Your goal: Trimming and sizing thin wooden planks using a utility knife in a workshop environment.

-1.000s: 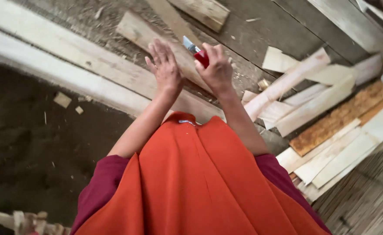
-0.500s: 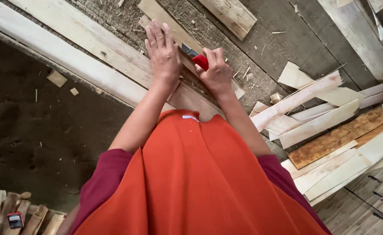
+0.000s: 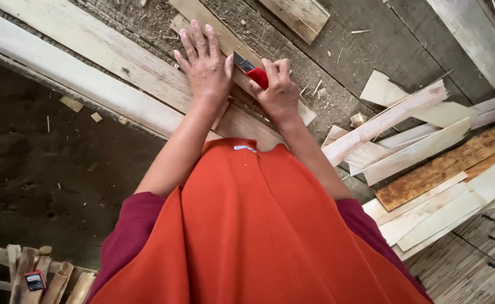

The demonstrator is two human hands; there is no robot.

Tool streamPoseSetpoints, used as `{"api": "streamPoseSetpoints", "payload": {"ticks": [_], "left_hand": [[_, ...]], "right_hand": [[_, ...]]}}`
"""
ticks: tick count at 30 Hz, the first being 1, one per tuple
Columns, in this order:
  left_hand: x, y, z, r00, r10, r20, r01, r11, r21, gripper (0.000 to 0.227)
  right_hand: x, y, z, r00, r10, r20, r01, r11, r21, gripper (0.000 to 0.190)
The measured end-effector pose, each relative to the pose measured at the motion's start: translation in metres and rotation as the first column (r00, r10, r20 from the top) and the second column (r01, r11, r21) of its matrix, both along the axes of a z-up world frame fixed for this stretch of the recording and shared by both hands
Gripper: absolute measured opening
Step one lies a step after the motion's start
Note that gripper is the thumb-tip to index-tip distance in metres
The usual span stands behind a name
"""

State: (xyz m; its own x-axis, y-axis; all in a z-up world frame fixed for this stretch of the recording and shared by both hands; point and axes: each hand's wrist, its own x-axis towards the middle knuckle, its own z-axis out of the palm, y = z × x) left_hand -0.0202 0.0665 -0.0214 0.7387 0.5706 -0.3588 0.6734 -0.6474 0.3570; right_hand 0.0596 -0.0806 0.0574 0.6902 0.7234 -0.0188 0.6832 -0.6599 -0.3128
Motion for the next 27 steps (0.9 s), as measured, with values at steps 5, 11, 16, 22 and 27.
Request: {"api": "streamPoseSetpoints", "payload": {"ticks": [5, 11, 16, 22, 27], "left_hand": [[0.005, -0.002, -0.006, 0.998, -0.013, -0.058, 0.014, 1.000, 0.015, 0.086], [0.015, 0.006, 0.038, 0.988, -0.020, -0.155, -0.001, 0.991, -0.137, 0.086], [0.015, -0.006, 0.049, 0.989, -0.020, -0.145, -0.005, 0.985, -0.170, 0.091], [0.002, -0.059, -0.005, 0.976, -0.203, 0.077, 0.168, 0.931, 0.324, 0.123], [-0.002, -0.069, -0.021, 0.982, -0.168, 0.090, 0.141, 0.957, 0.255, 0.136]], "right_hand": [[0.001, -0.043, -0.007, 0.986, -0.139, -0.096, 0.120, 0.975, -0.187, 0.049], [-0.012, -0.097, -0.001, 0.961, -0.266, -0.081, 0.255, 0.959, -0.126, 0.046], [-0.013, -0.122, -0.011, 0.952, -0.294, -0.081, 0.288, 0.955, -0.076, 0.053], [-0.004, -0.125, -0.011, 0.933, -0.332, -0.140, 0.319, 0.942, -0.108, 0.054], [0.008, -0.130, 0.004, 0.785, -0.503, -0.361, 0.436, 0.863, -0.254, 0.062]]}}
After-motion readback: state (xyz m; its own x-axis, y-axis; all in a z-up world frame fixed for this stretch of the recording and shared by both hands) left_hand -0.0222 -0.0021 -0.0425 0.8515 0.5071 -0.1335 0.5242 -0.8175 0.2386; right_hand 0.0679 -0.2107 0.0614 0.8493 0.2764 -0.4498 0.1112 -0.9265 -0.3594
